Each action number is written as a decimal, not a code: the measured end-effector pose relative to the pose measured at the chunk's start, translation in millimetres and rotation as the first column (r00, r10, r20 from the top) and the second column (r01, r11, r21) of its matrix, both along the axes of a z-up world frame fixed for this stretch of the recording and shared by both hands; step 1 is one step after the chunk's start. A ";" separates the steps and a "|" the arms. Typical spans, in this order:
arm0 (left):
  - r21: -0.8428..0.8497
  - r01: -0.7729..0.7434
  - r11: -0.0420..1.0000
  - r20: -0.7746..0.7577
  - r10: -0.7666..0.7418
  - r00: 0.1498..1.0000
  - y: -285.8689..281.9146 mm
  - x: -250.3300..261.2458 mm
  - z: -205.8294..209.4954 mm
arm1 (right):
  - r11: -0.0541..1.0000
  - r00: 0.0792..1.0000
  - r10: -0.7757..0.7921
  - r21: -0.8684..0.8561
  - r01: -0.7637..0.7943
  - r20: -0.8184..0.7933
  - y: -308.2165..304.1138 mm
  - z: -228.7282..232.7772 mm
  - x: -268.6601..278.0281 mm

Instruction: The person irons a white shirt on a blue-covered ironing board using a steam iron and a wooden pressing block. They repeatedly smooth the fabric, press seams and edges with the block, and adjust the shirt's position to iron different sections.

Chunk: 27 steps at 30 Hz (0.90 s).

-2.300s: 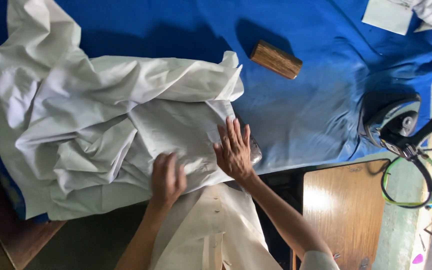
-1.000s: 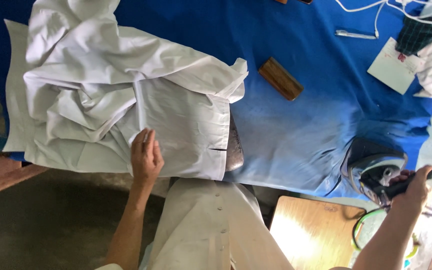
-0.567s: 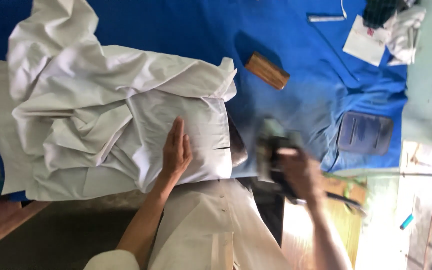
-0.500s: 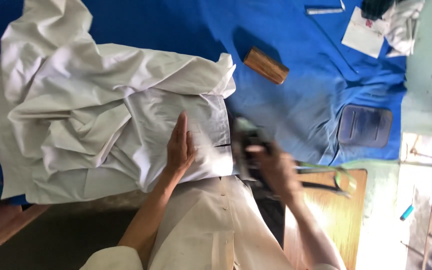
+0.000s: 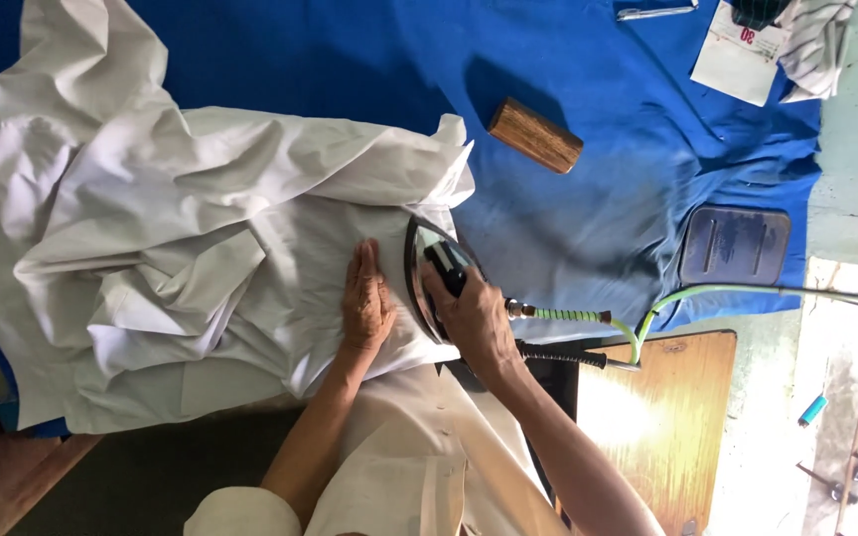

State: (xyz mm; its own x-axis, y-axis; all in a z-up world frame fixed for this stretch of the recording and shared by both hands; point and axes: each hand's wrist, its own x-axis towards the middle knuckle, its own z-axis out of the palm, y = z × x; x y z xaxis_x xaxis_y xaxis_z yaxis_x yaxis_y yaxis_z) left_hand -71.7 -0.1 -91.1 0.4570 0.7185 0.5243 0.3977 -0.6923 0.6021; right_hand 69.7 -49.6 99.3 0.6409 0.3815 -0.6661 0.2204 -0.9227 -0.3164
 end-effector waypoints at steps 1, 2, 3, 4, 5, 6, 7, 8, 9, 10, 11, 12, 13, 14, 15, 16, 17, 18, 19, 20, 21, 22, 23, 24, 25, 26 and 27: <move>-0.013 0.003 1.000 0.002 -0.003 1.000 0.2 -0.4 1.3 | 0.999 0.998 -0.043 0.012 0.043 -0.035 7.9 12.4 2.6; -0.026 0.005 1.000 0.003 -0.005 1.000 -0.2 -1.1 2.6 | 0.996 0.994 -0.085 0.023 0.087 -0.070 15.3 24.7 5.2; -0.028 0.008 1.000 0.001 -0.008 1.000 0.2 -1.2 3.5 | 0.996 0.993 -0.088 0.021 0.090 -0.072 15.0 22.0 5.2; -0.043 0.012 0.999 0.012 -0.011 1.000 0.2 -1.4 4.5 | 0.994 0.991 -0.110 0.016 0.111 -0.071 14.3 19.3 5.2; -0.060 0.019 0.998 0.023 -0.018 1.000 -0.9 -1.1 5.8 | 0.991 0.988 -0.135 0.009 0.136 -0.068 12.5 17.1 5.3; -0.064 0.026 0.998 0.022 -0.024 0.999 -0.9 -1.9 3.9 | 0.990 0.988 -0.142 0.005 0.143 -0.068 10.1 10.9 7.7; -0.062 0.023 0.998 0.014 -0.023 1.000 -1.3 -2.3 1.9 | 0.986 0.985 -0.161 0.021 0.163 -0.056 7.6 4.7 10.3; -0.059 0.021 0.998 0.005 -0.021 1.000 -1.5 -3.2 0.0 | 0.982 0.983 -0.181 0.038 0.183 -0.043 5.2 -1.5 12.3; -0.061 0.022 0.998 0.005 -0.022 1.000 -2.2 -2.4 -1.4 | 0.982 0.982 -0.182 0.036 0.183 -0.043 6.1 3.3 13.1; -0.061 0.021 0.998 0.013 -0.021 1.000 -2.5 -2.1 -2.8 | 0.980 0.980 -0.197 0.035 0.198 -0.035 7.3 7.9 13.4; -0.061 0.017 0.998 0.018 -0.016 1.000 -2.8 -3.2 -3.9 | 0.977 0.977 -0.209 0.034 0.210 -0.030 9.1 12.3 12.9; -0.062 0.014 0.998 0.015 -0.013 1.000 -2.4 -2.6 -3.4 | 0.978 0.978 -0.206 0.032 0.207 -0.032 6.9 14.3 15.4; -0.070 0.012 0.997 0.026 -0.011 1.000 -2.1 -2.3 -3.0 | 0.970 0.972 -0.235 0.055 0.236 -0.032 4.7 16.2 17.7; -0.077 0.010 0.997 0.036 -0.008 0.999 -2.1 -1.9 -2.6 | 0.961 0.964 -0.263 0.078 0.265 -0.032 2.3 18.1 20.1; -0.078 0.010 0.997 0.034 -0.007 0.999 -1.6 -2.1 -1.4 | 0.961 0.964 -0.263 0.076 0.265 -0.034 0.5 16.4 21.1; -0.081 0.016 0.997 0.037 -0.013 0.999 -1.5 -1.8 0.0 | 0.956 0.959 -0.281 0.077 0.282 -0.034 -1.6 14.9 22.4; -0.083 0.026 0.996 0.043 -0.023 0.999 -0.9 -0.3 1.3 | 0.950 0.953 -0.302 0.078 0.304 -0.031 -3.9 13.8 24.3; -0.084 0.030 0.996 0.044 -0.027 0.999 -1.2 -1.1 0.5 | 0.948 0.951 -0.306 0.077 0.308 -0.030 -6.8 8.7 26.2; -0.082 0.027 0.996 0.044 -0.024 0.999 -1.0 -1.1 -0.2 | 0.947 0.951 -0.309 0.083 0.309 -0.019 -9.6 3.7 28.8; -0.079 0.024 0.997 0.043 -0.021 0.999 -0.9 -0.9 -0.8 | 0.946 0.950 -0.312 0.090 0.311 -0.007 -12.4 -1.1 31.5; -0.078 0.028 0.997 0.044 -0.025 0.999 -0.8 -0.9 -1.8 | 0.945 0.949 -0.315 0.091 0.314 -0.007 -11.3 3.1 31.7; -0.077 0.033 0.996 0.043 -0.030 0.999 -0.6 -1.1 -2.7 | 0.943 0.947 -0.322 0.086 0.322 -0.016 -10.2 7.4 31.7; -0.075 0.036 0.996 0.039 -0.034 0.999 -0.1 -2.6 -3.7 | 0.941 0.944 -0.328 0.080 0.329 -0.028 -8.7 11.2 30.9; -0.073 0.038 0.997 0.038 -0.036 0.999 0.2 -1.6 -3.5 | 0.940 0.944 -0.330 0.081 0.331 -0.030 -9.0 11.3 31.3; -0.072 0.037 0.997 0.044 -0.034 0.998 0.2 -1.4 -3.3 | 0.939 0.945 -0.327 0.100 0.328 -0.025 -9.8 11.3 31.2; -0.071 0.036 0.997 0.051 -0.033 0.998 0.1 -1.1 -2.9 | 0.938 0.946 -0.325 0.118 0.325 -0.019 -10.8 11.4 31.0; -0.069 0.041 0.997 0.051 -0.038 0.998 -0.2 -1.8 -4.2 | 0.936 0.944 -0.330 0.120 0.329 -0.020 -12.2 9.9 30.8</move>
State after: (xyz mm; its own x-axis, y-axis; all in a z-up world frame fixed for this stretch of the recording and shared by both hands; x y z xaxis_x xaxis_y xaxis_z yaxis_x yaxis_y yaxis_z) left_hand -73.5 -0.2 -95.2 0.4605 0.7361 0.4961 0.3395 -0.6624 0.6678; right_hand 100.5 -61.7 109.2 0.7446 0.2261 -0.6280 -0.0894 -0.8986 -0.4295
